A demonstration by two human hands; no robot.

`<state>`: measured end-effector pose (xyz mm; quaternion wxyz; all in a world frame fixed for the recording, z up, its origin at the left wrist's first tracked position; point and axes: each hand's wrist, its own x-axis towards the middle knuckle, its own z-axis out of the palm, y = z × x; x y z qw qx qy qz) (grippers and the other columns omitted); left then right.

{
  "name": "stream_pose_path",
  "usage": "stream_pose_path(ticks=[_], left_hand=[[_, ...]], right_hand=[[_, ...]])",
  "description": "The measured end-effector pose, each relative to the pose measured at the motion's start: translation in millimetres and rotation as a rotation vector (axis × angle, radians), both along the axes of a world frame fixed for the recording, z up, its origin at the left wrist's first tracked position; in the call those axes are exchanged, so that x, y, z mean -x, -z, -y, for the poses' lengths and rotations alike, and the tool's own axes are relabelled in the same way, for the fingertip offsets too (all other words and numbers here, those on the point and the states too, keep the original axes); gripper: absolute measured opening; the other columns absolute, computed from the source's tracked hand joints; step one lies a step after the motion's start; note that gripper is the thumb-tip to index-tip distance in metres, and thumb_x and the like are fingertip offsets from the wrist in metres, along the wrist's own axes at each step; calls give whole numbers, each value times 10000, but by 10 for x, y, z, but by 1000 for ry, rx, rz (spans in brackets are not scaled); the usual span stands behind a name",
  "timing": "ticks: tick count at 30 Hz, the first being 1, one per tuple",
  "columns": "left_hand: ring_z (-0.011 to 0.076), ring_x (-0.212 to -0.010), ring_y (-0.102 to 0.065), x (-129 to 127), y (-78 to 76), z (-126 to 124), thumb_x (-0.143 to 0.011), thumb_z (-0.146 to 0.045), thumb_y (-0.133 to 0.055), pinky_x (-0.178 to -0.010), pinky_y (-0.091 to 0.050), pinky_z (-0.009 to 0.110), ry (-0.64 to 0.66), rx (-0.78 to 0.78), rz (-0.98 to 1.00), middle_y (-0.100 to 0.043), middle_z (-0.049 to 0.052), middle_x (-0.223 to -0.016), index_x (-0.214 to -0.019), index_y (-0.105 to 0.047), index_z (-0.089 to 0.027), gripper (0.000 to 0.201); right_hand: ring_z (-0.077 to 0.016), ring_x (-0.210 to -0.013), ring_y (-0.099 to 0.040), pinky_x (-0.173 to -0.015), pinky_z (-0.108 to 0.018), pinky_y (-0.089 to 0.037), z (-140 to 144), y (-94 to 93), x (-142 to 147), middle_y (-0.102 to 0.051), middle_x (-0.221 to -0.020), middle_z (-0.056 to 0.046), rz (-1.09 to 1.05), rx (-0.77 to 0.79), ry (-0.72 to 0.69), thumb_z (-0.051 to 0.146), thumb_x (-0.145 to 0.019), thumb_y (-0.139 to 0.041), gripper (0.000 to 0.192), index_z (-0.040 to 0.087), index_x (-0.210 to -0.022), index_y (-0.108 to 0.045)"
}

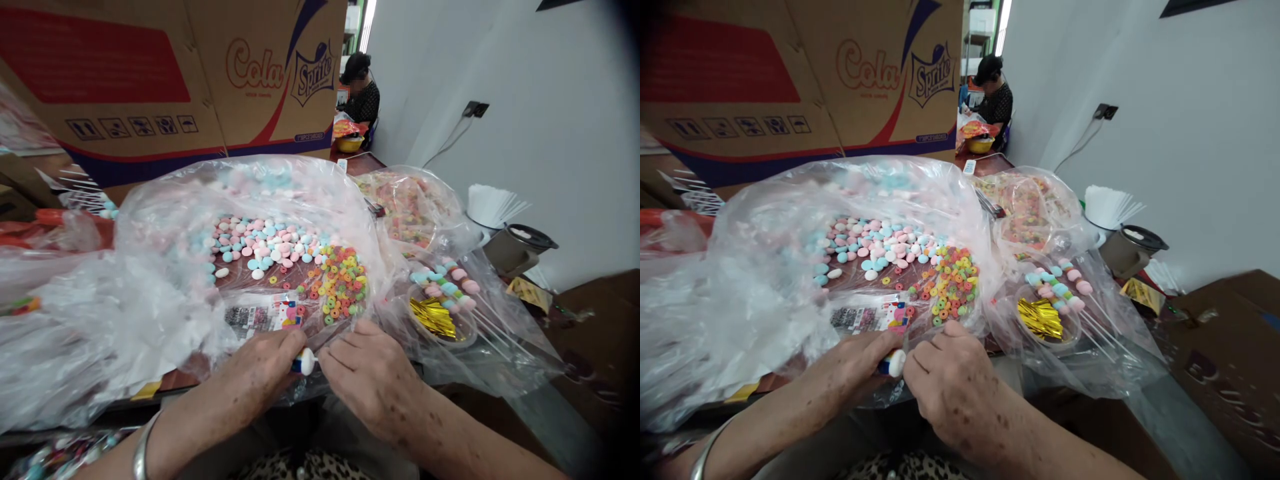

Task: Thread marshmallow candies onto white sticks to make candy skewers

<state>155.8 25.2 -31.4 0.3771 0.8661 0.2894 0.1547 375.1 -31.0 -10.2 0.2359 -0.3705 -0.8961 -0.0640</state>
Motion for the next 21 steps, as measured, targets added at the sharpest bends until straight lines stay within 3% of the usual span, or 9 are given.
stream_pose_path(ticks=[3, 6, 10, 14, 18, 21], left_hand=[[219, -840, -611, -38, 27, -2, -907, -96, -520, -765, -481, 321, -7, -121, -35, -672, 48, -952, -1151, -573, -253, 295], [235, -874, -625, -63, -41, -11, -912, -87, -524, -767, -460, 331, 35, -227, -108, -680, 63, -998, -1153, -550, -247, 290], [248, -927, -633, -37, -246, -62, -911, -154, -604, -789, -445, 322, 105, -188, -169, -684, 62, -1073, -1225, -520, -261, 341], [282, -989, -630, 56, -358, -133, -855, -220, -706, -803, -440, 322, 77, -164, -230, -683, 73, -1141, -1350, -480, -264, 546], [276, -979, -636, 123, -285, -152, -920, -331, -668, -807, -439, 312, 67, -96, -220, -697, 58, -1144, -1439, -457, -303, 561], [255, -934, -635, 130, -163, -150, -915, -444, -676, -820, -454, 300, 76, -34, -122, -706, 49, -1094, -1402, -527, -311, 526]], right_hand=[[-149, -575, -470, -634, -344, -262, -42, 5, 22, -585, -634, 4, -57, -8, 71, 58, -964, -397, 328, 193, -706, -550], [-134, -559, -479, -623, -324, -273, -105, 16, -8, -594, -621, 6, -96, 59, 49, 68, -952, -408, 328, 182, -677, -543], [-111, -603, -521, -647, -270, -336, -158, -40, -120, -620, -665, 22, -233, 423, 65, 115, -933, -454, 277, 177, -681, -551], [-92, -609, -525, -583, -207, -350, -197, -130, -253, -578, -653, 45, -409, 757, 146, 140, -887, -489, 222, 181, -690, -583], [-95, -611, -511, -575, -203, -352, -226, -178, -294, -562, -641, 49, -408, 874, 190, 134, -851, -484, 217, 180, -679, -608], [-94, -594, -476, -560, -211, -327, -226, -187, -263, -513, -612, 56, -379, 904, 168, 138, -853, -485, 231, 181, -647, -582]])
